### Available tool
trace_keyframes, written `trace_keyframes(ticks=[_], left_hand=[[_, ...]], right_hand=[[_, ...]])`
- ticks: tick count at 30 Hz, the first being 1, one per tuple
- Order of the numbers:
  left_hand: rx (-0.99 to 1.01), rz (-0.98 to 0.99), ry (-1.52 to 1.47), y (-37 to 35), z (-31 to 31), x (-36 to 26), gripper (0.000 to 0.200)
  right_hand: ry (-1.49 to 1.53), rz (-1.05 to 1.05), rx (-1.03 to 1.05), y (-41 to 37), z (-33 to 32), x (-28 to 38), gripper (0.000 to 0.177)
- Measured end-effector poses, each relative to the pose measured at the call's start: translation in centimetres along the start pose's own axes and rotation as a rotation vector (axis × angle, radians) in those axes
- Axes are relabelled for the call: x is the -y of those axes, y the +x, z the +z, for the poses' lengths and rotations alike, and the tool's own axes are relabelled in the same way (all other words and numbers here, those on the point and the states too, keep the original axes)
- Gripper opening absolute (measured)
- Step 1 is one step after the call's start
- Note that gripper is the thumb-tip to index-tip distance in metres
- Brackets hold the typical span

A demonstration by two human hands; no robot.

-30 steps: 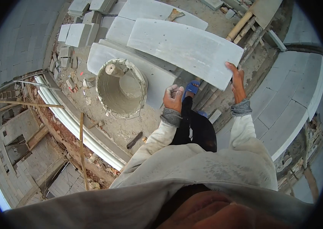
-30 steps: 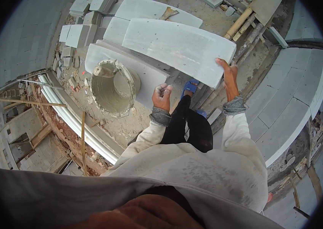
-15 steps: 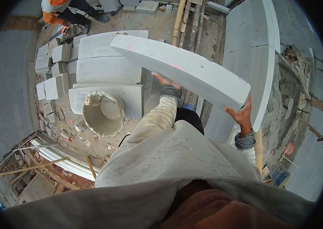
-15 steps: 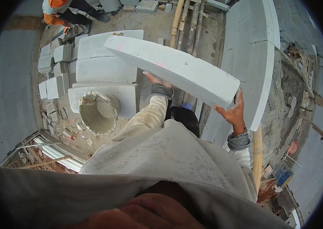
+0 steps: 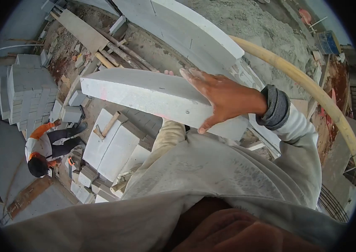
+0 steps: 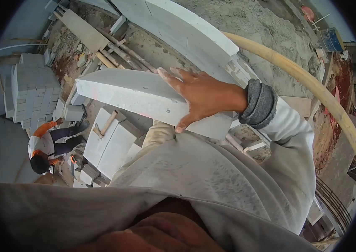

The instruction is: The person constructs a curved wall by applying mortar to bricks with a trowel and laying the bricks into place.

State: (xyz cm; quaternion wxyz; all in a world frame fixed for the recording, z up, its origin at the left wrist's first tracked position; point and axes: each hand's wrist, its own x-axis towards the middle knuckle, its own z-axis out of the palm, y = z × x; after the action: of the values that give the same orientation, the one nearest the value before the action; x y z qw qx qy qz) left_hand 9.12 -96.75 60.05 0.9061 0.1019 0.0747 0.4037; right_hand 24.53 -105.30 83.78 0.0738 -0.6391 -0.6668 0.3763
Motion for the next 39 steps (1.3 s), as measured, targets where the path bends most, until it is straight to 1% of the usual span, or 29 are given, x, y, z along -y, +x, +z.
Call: trace_keyframes(ticks=[1,2,4,5,7,8,10,11,14,15,18,19,20,22,23,25,26,28,29,31,32,33,34,35,36,37,38,39], left_hand=[[-0.016,-0.037,0.176,-0.4,-1.5,1.1,0.063],[-0.019,-0.065,0.355,-0.4,-3.9,2.0,0.063],[-0.016,-0.096,0.707,-0.5,-8.9,3.2,0.063],[-0.013,-0.099,0.879,-0.5,-10.6,3.6,0.064],[-0.230,-0.186,0.199,1.3,-9.0,4.2,0.063],[-0.104,-0.157,0.614,1.9,-9.4,4.9,0.069],[-0.083,-0.229,0.394,2.5,-5.9,6.1,0.074],[-0.048,-0.246,0.334,2.8,-4.0,6.7,0.076],[0.074,-0.239,0.238,4.9,0.3,7.7,0.084],[0.122,-0.223,0.217,6.4,0.8,7.9,0.086],[0.264,-0.164,0.164,12.0,1.4,9.6,0.094],[0.267,-0.149,0.181,13.9,1.8,10.4,0.096],[0.244,-0.139,0.225,15.0,3.2,10.5,0.099],[0.015,-0.176,0.386,16.8,8.8,11.0,0.114],[0.008,-0.238,0.347,17.9,9.0,11.3,0.113],[0.008,-0.365,0.264,21.8,9.3,12.3,0.111],[0.081,-0.502,0.337,23.8,9.1,12.1,0.111],[0.201,-0.780,0.491,27.2,7.7,11.3,0.111],[0.310,-1.111,0.659,29.7,6.4,9.4,0.110],[0.588,-1.259,1.132,32.4,3.7,5.0,0.099],[0.558,-1.079,1.269,32.1,0.1,2.7,0.087],[0.569,-0.936,1.417,32.4,-5.8,0.2,0.084],[0.502,-0.845,1.654,32.5,-14.9,-2.1,0.083],[0.332,-0.881,1.826,30.6,-13.1,-7.6,0.068],[0.433,-0.769,1.935,29.4,-20.9,-12.3,0.070],[0.249,-0.924,1.970,27.5,-24.4,-17.4,0.070],[0.051,-0.861,2.154,24.2,-31.9,-22.9,0.070],[-0.045,-1.061,2.079,22.2,-26.9,-27.9,0.074]], right_hand=[[-0.173,-0.049,-0.085,-0.5,2.8,0.9,0.129],[-0.274,-0.085,-0.040,-0.8,4.5,0.6,0.123],[-0.015,0.119,0.137,-2.3,4.2,-0.6,0.125],[0.035,0.165,0.148,-3.3,4.0,-1.6,0.125],[0.124,0.247,0.162,-5.4,3.6,-4.4,0.124],[0.071,0.216,0.019,-6.1,4.1,-5.4,0.121],[-0.033,0.162,-0.253,-6.7,6.4,-6.7,0.115],[-0.128,0.154,-0.447,-5.7,7.3,-6.7,0.113],[-0.153,0.160,-0.666,-2.5,4.9,-5.9,0.113],[-0.041,0.265,-0.530,-2.0,3.0,-5.8,0.114],[-0.033,0.415,-0.618,-2.7,0.0,-6.4,0.118],[-0.020,0.471,-0.675,-2.4,-1.2,-6.7,0.116],[-0.015,0.505,-0.678,-2.1,-2.1,-6.9,0.114],[-0.037,0.572,-0.706,-1.6,-5.2,-7.8,0.110],[-0.002,0.656,-0.634,-1.3,-7.6,-7.5,0.106],[-0.018,0.699,-0.709,-0.8,-11.1,-8.2,0.100],[-0.014,0.720,-0.736,-0.6,-12.5,-8.6,0.097],[-0.055,0.639,-0.841,-0.3,-15.7,-10.7,0.094],[-0.007,0.658,-0.848,-0.1,-16.4,-11.8,0.091],[0.051,0.676,-0.896,1.0,-19.2,-14.4,0.084],[-0.009,0.712,-0.878,1.8,-20.2,-15.4,0.085],[-0.065,0.751,-0.855,2.6,-20.7,-16.4,0.085],[-0.122,0.790,-0.836,3.3,-21.3,-17.7,0.086],[-0.180,0.813,-0.819,3.8,-21.2,-20.2,0.086],[-0.176,0.846,-0.785,4.6,-21.5,-21.6,0.087],[-0.168,0.876,-0.748,5.5,-21.7,-22.8,0.088],[-0.161,0.902,-0.711,6.3,-21.8,-24.1,0.089],[-0.183,0.888,-0.714,7.0,-21.7,-26.0,0.089]])
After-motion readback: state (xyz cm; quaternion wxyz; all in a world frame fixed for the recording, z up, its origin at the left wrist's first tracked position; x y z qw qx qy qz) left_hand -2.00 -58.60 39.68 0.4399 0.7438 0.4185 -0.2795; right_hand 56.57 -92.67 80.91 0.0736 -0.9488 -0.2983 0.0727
